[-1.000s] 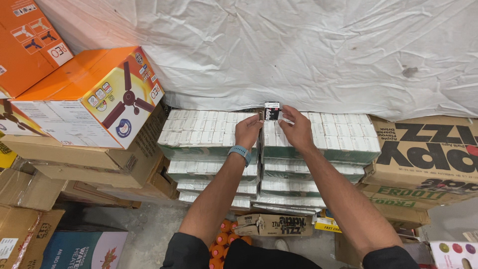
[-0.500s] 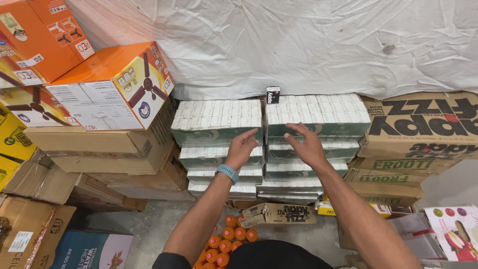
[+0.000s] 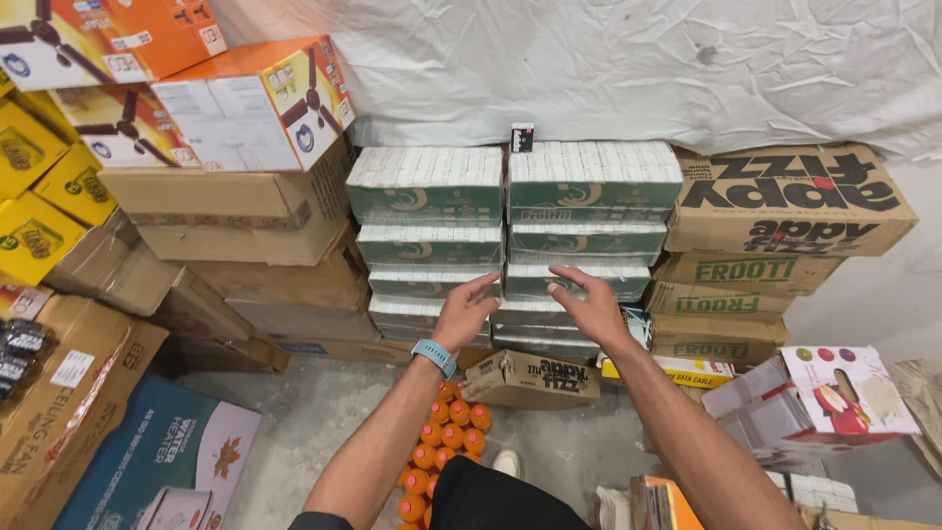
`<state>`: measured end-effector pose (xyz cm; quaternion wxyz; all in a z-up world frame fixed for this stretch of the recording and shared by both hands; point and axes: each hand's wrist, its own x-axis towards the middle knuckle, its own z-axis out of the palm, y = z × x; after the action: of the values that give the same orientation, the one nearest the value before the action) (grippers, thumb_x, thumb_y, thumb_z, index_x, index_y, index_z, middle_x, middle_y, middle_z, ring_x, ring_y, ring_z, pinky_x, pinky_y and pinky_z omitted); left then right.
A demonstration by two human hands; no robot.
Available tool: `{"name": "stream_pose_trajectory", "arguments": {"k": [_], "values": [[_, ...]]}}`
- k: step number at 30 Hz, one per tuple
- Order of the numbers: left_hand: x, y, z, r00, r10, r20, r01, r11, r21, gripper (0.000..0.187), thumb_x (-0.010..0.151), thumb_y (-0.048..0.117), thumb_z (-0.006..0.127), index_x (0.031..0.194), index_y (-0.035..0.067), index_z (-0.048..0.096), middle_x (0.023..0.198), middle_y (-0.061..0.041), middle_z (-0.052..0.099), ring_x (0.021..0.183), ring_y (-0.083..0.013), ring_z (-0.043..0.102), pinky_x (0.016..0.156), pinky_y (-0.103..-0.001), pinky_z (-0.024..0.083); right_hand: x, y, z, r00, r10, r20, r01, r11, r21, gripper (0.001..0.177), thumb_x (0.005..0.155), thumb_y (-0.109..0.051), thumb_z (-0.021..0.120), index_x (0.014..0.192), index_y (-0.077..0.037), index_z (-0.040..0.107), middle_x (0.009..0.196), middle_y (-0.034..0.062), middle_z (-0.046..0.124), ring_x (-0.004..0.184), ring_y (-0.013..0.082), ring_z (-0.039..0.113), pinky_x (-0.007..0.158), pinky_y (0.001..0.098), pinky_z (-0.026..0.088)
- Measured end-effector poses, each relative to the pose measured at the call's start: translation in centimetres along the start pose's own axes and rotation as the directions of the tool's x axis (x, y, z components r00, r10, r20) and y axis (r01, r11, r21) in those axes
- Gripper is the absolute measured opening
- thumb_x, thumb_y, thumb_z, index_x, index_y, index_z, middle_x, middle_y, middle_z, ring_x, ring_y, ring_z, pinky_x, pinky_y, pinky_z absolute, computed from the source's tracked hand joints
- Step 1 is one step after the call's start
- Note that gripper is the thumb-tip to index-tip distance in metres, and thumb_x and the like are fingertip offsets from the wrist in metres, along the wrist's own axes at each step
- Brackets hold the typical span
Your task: The person repeatedly picks up small white boxes from a pile and stacks them on top of larger green boxes. The action is continuous and repetitive throughout the clip.
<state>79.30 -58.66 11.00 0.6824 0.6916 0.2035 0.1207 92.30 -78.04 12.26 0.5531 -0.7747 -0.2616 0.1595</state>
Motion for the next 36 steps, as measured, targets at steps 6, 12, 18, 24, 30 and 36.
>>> {"name": "stream_pose_trajectory", "arguments": {"k": [6, 12, 18, 24, 30, 36], "values": [[-9.4, -2.8, 0.9, 0.998, 0.009, -0.061, -0.008, 1.000, 0.028, 0.054, 0.089, 0.007, 0.066, 0.142, 0.009, 0.060, 0.149, -0.025, 0.050, 0.141, -0.0400, 0.040, 0.117, -0.051, 0.039, -8.5, 0.8, -0.2, 0.998, -0.012, 0.061, 0.015, 0.999, -0.039, 0.041, 0.093, -0.027, 0.072, 0.132, -0.015, 0.070, 0.137, 0.0150, 0.066, 0.145, 0.0374, 0.041, 0.122, 0.0541, 0.029], [-17.8, -4.9, -0.7, 0.979, -0.040, -0.202, 0.059, 0.994, 0.089, 0.051, 0.089, 0.008, 0.067, 0.139, 0.009, 0.062, 0.146, -0.024, 0.054, 0.140, -0.0387, 0.043, 0.116, -0.048, 0.041, -14.2, 0.2, 2.2, 0.992, -0.033, 0.125, 0.034, 0.999, -0.005, 0.040, 0.093, -0.025, 0.071, 0.132, -0.017, 0.070, 0.135, 0.0125, 0.067, 0.145, 0.0355, 0.042, 0.122, 0.0536, 0.029], [-24.8, -4.5, -4.3, 0.960, -0.060, -0.272, 0.092, 0.990, 0.107, 0.052, 0.086, 0.010, 0.068, 0.138, 0.012, 0.064, 0.148, -0.021, 0.054, 0.140, -0.0375, 0.045, 0.117, -0.047, 0.039, -17.9, -2.2, 6.4, 0.975, -0.096, 0.199, 0.093, 0.995, 0.025, 0.039, 0.092, -0.025, 0.071, 0.130, -0.019, 0.071, 0.133, 0.0113, 0.069, 0.144, 0.0351, 0.043, 0.122, 0.0520, 0.031], [-30.8, -7.4, -11.6, 0.926, -0.015, -0.378, 0.085, 0.982, 0.169, 0.053, 0.086, 0.011, 0.068, 0.139, 0.013, 0.063, 0.151, -0.018, 0.052, 0.142, -0.0377, 0.042, 0.118, -0.049, 0.036, -22.4, -6.9, 13.6, 0.921, -0.170, 0.352, 0.172, 0.985, 0.025, 0.039, 0.088, -0.020, 0.072, 0.127, -0.018, 0.073, 0.127, 0.0134, 0.072, 0.142, 0.0392, 0.044, 0.120, 0.0551, 0.032], [-40.5, -9.3, -21.2, 0.852, -0.029, -0.522, 0.107, 0.987, 0.120, 0.054, 0.083, 0.009, 0.069, 0.137, 0.012, 0.064, 0.151, -0.016, 0.053, 0.142, -0.0326, 0.044, 0.117, -0.046, 0.038, -25.4, -10.8, 24.8, 0.851, -0.266, 0.453, 0.268, 0.961, 0.060, 0.040, 0.088, -0.017, 0.071, 0.129, -0.017, 0.072, 0.130, 0.0140, 0.071, 0.140, 0.0396, 0.046, 0.119, 0.0544, 0.034], [-50.2, -11.5, -33.4, 0.776, -0.036, -0.630, 0.122, 0.988, 0.093, 0.053, 0.083, 0.011, 0.069, 0.136, 0.015, 0.065, 0.153, -0.011, 0.052, 0.143, -0.0296, 0.043, 0.117, -0.045, 0.037, -30.5, -14.3, 38.8, 0.812, -0.220, 0.540, 0.226, 0.973, 0.056, 0.041, 0.089, -0.022, 0.072, 0.130, -0.023, 0.072, 0.133, 0.0105, 0.069, 0.140, 0.0336, 0.048, 0.119, 0.0512, 0.034]]}}
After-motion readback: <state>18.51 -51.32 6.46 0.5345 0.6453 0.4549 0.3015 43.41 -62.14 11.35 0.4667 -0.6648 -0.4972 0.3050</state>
